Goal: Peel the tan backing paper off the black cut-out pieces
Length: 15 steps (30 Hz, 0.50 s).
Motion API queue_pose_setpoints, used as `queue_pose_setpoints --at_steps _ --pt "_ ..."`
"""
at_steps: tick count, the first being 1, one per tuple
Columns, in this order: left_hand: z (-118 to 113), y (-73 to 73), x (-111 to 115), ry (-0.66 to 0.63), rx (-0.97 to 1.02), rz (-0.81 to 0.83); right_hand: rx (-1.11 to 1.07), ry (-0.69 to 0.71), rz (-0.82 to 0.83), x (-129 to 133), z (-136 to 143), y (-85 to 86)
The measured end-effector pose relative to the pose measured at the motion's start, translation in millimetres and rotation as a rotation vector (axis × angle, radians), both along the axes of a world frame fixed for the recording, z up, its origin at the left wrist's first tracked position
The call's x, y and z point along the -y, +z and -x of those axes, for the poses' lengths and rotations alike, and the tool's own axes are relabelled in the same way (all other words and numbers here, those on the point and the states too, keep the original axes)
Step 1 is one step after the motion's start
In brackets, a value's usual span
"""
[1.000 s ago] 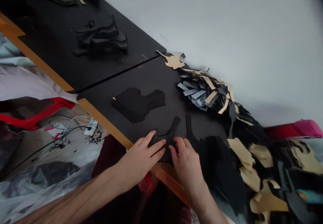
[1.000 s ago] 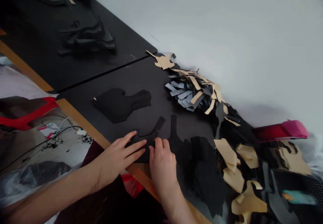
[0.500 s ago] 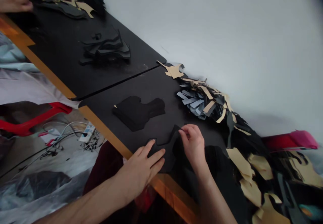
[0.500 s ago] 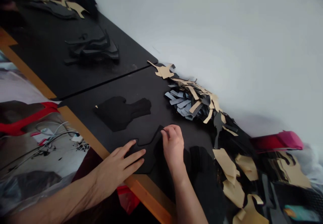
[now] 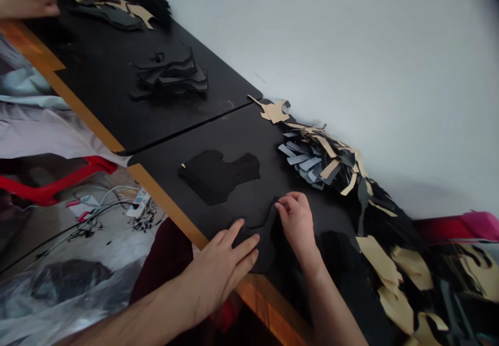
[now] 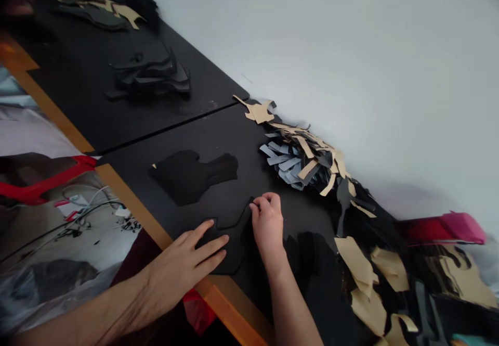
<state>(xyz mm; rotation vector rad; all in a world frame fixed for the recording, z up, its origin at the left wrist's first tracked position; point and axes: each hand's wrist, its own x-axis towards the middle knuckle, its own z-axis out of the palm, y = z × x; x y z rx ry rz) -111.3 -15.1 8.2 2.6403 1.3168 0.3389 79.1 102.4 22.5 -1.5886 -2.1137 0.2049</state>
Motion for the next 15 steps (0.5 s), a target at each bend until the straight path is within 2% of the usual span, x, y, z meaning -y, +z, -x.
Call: queue_pose_setpoints --at_steps 8,15 --pt "6 10.4 -2 -0.052 0.015 0.051 -0.007 -0.069 0.102 -4 3 2.3" --pt "6 18.0 -6 -0.071 -0.047 0.167 -0.025 -0.112 0.261 -25 -4 7.4"
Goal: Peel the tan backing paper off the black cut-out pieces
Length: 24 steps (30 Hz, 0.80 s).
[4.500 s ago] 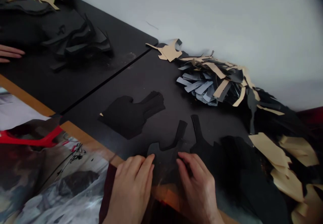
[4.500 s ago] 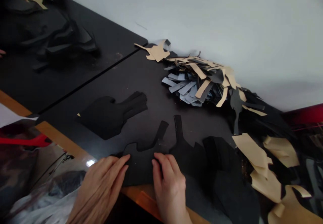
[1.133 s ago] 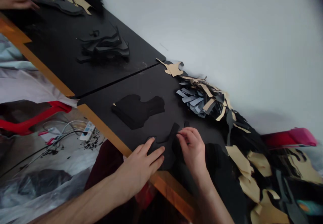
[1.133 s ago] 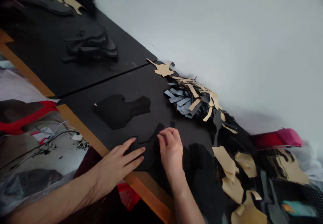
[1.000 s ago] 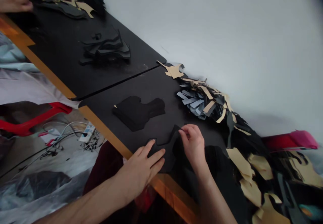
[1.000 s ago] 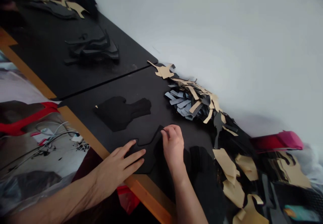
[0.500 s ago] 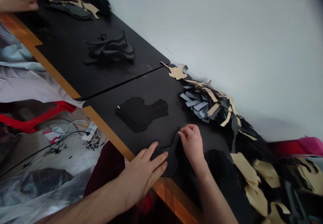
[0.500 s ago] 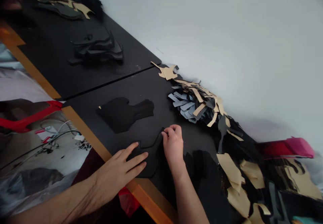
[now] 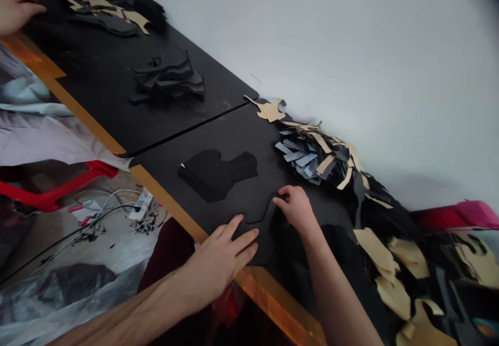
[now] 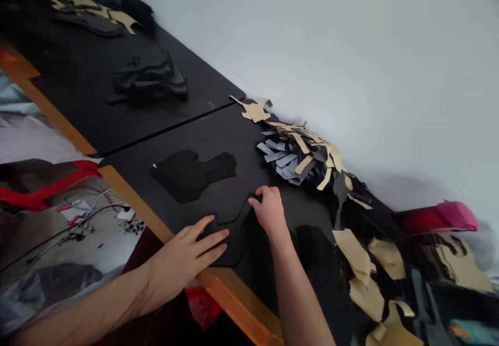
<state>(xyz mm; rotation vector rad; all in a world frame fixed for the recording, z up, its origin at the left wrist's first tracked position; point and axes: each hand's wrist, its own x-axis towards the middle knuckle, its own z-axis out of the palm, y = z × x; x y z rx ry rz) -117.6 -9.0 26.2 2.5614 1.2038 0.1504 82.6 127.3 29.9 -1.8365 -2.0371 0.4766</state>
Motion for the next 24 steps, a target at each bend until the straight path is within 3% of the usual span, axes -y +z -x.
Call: queue_pose_setpoints --at_steps 6,13,15,17,20,24 --pt "2 6.0 0 0.028 0.039 -0.03 -0.157 0.008 0.144 -11 0 2.8" --pt "6 -3.1 -1 0.063 0.172 -0.028 -0.639 0.089 0.135 11 1 16.4" --pt "7 -1.4 -2 0.159 0.326 -0.054 -0.759 0.106 0.122 19 -1 24.5" --pt "5 3.5 -5 0.354 0.528 -0.008 -0.859 0.112 0.103 24 -3 33.6" --pt "-7 11.9 -11 0.638 0.814 0.233 -0.985 0.098 0.073 29 -4 47.6" --pt "-26 17.6 -14 0.799 1.091 0.444 -1.142 0.064 0.08 47 -6 58.9"
